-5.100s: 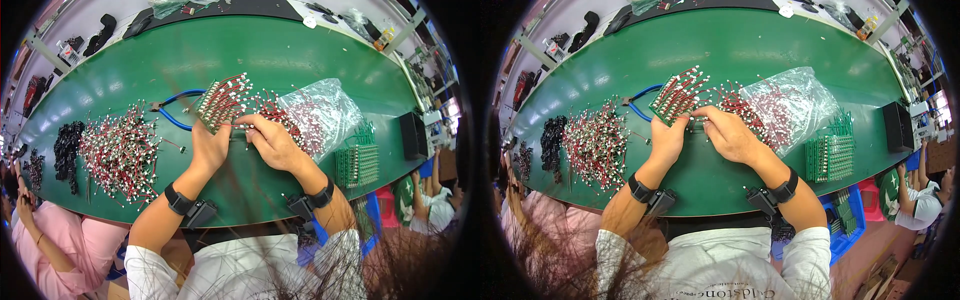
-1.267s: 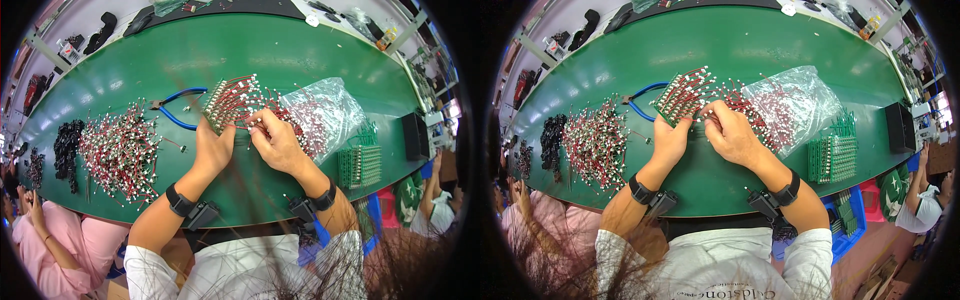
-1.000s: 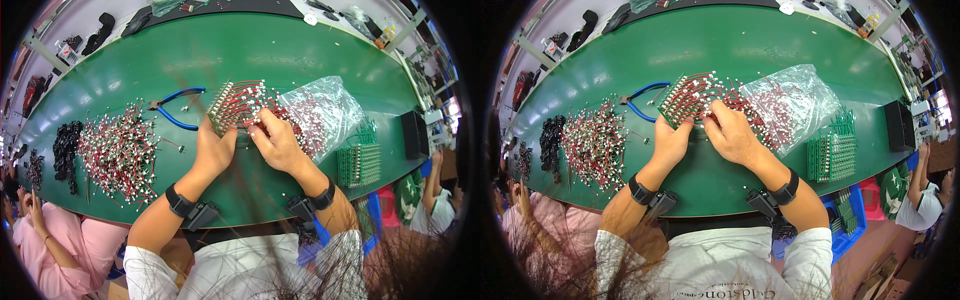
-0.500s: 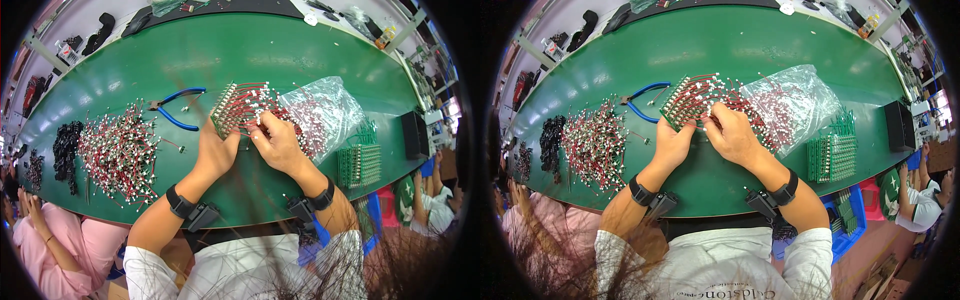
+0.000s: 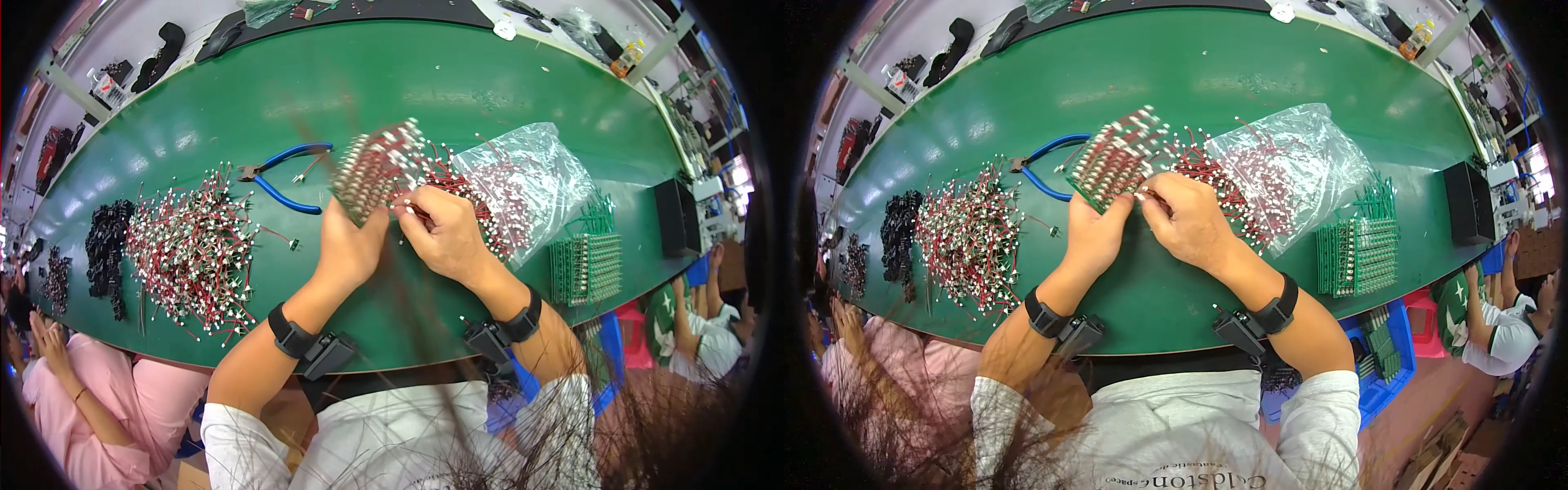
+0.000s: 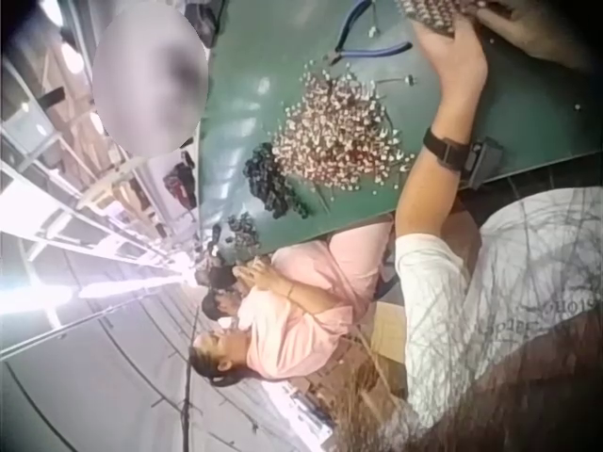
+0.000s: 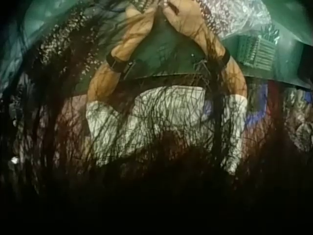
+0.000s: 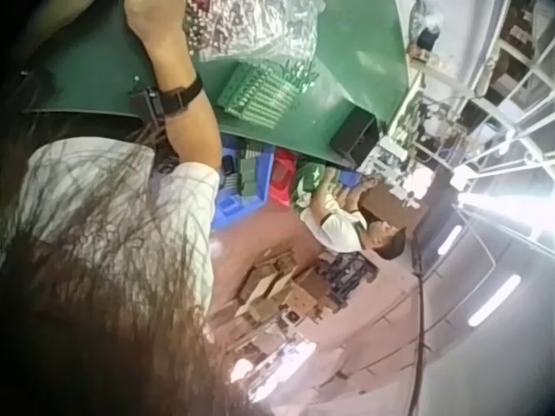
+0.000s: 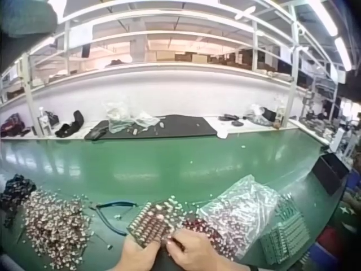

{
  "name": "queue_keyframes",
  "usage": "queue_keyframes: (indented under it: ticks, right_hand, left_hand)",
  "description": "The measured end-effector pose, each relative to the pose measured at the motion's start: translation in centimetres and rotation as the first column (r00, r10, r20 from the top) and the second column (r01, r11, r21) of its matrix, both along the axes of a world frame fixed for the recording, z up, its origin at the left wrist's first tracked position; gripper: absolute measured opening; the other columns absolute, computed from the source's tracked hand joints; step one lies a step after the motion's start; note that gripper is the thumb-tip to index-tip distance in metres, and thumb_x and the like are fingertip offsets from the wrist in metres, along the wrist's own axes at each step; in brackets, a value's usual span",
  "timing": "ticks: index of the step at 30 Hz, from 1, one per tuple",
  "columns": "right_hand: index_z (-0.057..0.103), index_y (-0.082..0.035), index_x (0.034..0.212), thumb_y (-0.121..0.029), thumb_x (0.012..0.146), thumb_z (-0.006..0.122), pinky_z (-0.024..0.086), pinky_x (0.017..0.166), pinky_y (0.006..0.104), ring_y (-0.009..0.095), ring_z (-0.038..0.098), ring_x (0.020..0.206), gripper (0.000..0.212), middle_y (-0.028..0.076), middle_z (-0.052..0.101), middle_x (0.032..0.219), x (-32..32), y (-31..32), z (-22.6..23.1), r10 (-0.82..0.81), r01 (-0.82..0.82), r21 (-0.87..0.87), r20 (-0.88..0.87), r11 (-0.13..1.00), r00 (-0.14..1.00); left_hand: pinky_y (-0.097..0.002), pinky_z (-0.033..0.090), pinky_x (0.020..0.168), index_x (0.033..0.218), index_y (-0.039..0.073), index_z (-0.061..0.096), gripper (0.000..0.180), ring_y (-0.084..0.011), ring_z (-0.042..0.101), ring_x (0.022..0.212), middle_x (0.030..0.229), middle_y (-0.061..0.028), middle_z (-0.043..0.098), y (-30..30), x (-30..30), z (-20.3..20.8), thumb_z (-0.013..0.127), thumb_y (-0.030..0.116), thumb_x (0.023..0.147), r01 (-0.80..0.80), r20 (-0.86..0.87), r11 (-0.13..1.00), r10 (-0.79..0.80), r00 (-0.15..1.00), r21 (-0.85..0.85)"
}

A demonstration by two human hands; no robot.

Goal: Picking up small red and white components and inserting them into slots on green circuit board frames at a factory workbench.

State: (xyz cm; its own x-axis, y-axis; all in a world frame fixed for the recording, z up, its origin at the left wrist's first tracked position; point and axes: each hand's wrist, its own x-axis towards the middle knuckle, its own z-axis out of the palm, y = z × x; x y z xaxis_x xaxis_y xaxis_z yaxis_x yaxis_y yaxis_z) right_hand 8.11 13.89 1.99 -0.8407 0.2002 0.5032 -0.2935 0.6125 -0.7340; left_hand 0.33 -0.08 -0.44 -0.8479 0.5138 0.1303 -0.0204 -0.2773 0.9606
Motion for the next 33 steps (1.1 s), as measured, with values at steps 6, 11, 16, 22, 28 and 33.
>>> queue_keyframes:
  ticks: [6, 11, 16, 22, 28, 33]
  right_hand:
    - [0.062, 0.003, 0.086, 0.001, 0.079, 0.066, 0.049, 0.061, 0.0444, 0.039, 0.060, 0.071, 0.009, 0.018, 0.061, 0.079, 0.2, 0.2, 0.3, -0.036, 0.042, 0.160, -0.037, 0.986, 0.999]
    - [0.062, 0.002, 0.087, 0.002, 0.077, 0.068, 0.050, 0.061, 0.0438, 0.038, 0.061, 0.071, 0.012, 0.017, 0.061, 0.079, 0.2, 0.1, 0.2, -0.035, 0.049, 0.149, -0.090, 0.988, 0.995]
    - [0.063, 0.002, 0.089, 0.002, 0.075, 0.071, 0.051, 0.059, 0.0406, 0.035, 0.062, 0.069, 0.015, 0.017, 0.061, 0.078, 0.3, 0.4, 0.0, -0.026, 0.034, 0.149, -0.053, 0.988, 0.998]
    - [0.063, 0.002, 0.088, 0.003, 0.073, 0.071, 0.052, 0.058, 0.0388, 0.034, 0.063, 0.067, 0.017, 0.015, 0.062, 0.078, 0.1, 0.3, -0.3, -0.018, 0.031, 0.133, -0.096, 0.991, 0.995]
    - [0.063, 0.002, 0.087, 0.003, 0.073, 0.071, 0.053, 0.059, 0.0390, 0.034, 0.064, 0.068, 0.016, 0.015, 0.062, 0.079, 0.2, 0.6, 0.1, 0.014, 0.007, 0.215, -0.095, 0.977, 0.995]
    - [0.063, 0.002, 0.085, 0.002, 0.078, 0.069, 0.052, 0.056, 0.0413, 0.036, 0.063, 0.065, 0.010, 0.017, 0.062, 0.078, 0.0, 0.5, -0.4, -0.035, 0.059, 0.233, -0.105, 0.971, 0.994]
  left_hand:
    - [-0.0292, 0.047, 0.093, 0.138, -0.004, 0.044, 0.053, -0.0148, 0.059, 0.107, 0.117, -0.0114, 0.064, 0.0, 1.0, 0.3, 0.054, -0.005, 0.086, 0.091, -0.163, 0.993, -0.103, 0.981, -0.079]
    - [-0.0293, 0.048, 0.091, 0.137, -0.004, 0.046, 0.052, -0.0137, 0.059, 0.104, 0.115, -0.0113, 0.065, -0.1, 1.1, 0.2, 0.054, -0.006, 0.085, 0.116, -0.193, 0.983, -0.142, 0.971, -0.142]
    - [-0.0291, 0.048, 0.092, 0.124, -0.001, 0.058, 0.038, -0.0128, 0.060, 0.107, 0.117, -0.0049, 0.064, 0.1, 1.2, 0.9, 0.054, -0.008, 0.087, 0.140, -0.269, 0.979, -0.176, 0.947, -0.147]
    - [-0.0320, 0.046, 0.097, 0.133, -0.003, 0.047, 0.053, -0.0195, 0.060, 0.111, 0.119, -0.0135, 0.064, -0.1, 1.2, 0.9, 0.054, -0.006, 0.081, 0.191, -0.184, 0.973, -0.212, 0.960, -0.128]
    - [-0.0322, 0.046, 0.098, 0.137, -0.003, 0.044, 0.057, -0.0198, 0.060, 0.112, 0.121, -0.0132, 0.063, -0.3, 1.1, 0.9, 0.053, -0.007, 0.081, 0.200, -0.194, 0.963, -0.234, 0.953, -0.180]
    - [-0.0309, 0.042, 0.103, 0.147, -0.003, 0.034, 0.066, -0.0185, 0.056, 0.120, 0.129, -0.0140, 0.060, -0.6, 0.9, 0.4, 0.050, -0.008, 0.083, 0.205, -0.139, 0.953, -0.239, 0.961, -0.221]
